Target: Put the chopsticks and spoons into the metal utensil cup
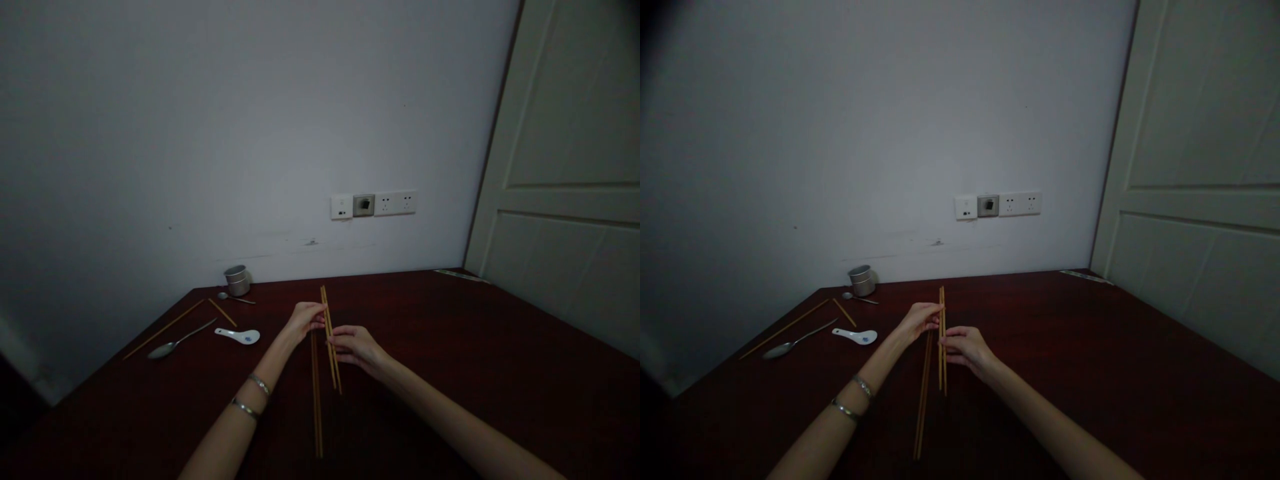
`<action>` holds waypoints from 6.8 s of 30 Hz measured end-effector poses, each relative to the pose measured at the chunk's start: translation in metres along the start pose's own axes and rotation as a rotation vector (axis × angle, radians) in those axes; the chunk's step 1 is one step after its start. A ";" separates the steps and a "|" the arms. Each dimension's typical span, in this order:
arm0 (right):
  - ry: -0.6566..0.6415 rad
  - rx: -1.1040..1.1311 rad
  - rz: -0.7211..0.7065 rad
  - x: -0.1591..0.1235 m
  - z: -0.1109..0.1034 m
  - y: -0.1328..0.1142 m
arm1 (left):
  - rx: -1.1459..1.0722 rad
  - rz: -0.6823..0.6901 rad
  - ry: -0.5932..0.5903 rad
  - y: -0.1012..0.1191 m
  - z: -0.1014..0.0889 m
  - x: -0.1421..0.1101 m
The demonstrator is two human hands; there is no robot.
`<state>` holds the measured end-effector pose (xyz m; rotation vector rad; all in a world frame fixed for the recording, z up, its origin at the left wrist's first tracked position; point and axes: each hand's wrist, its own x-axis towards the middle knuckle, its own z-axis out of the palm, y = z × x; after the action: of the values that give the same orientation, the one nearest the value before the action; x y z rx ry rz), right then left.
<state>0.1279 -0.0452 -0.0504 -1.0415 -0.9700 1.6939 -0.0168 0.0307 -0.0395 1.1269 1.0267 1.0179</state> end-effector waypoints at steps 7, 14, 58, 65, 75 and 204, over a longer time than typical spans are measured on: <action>-0.021 0.002 0.003 0.001 -0.001 0.004 | -0.024 -0.012 0.036 0.002 0.003 -0.003; -0.052 -0.066 -0.017 -0.003 0.004 -0.006 | -0.025 -0.021 0.067 0.008 0.007 -0.005; 0.048 -0.140 0.047 0.004 0.013 0.007 | 0.104 -0.100 -0.041 0.011 -0.002 -0.036; 0.121 -0.391 0.127 -0.012 0.022 0.006 | 0.226 -0.095 -0.057 0.012 -0.027 -0.031; 0.223 -0.738 0.118 -0.006 0.036 0.005 | 0.256 -0.143 0.152 0.005 -0.060 -0.027; -0.099 -1.606 -0.684 0.150 0.181 -0.025 | 1.132 -0.049 0.961 0.077 -0.336 -0.061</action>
<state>-0.0694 0.0746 -0.0006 -1.2392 -2.4864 0.1324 -0.3642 0.0499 -0.0001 1.4656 2.5921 0.9207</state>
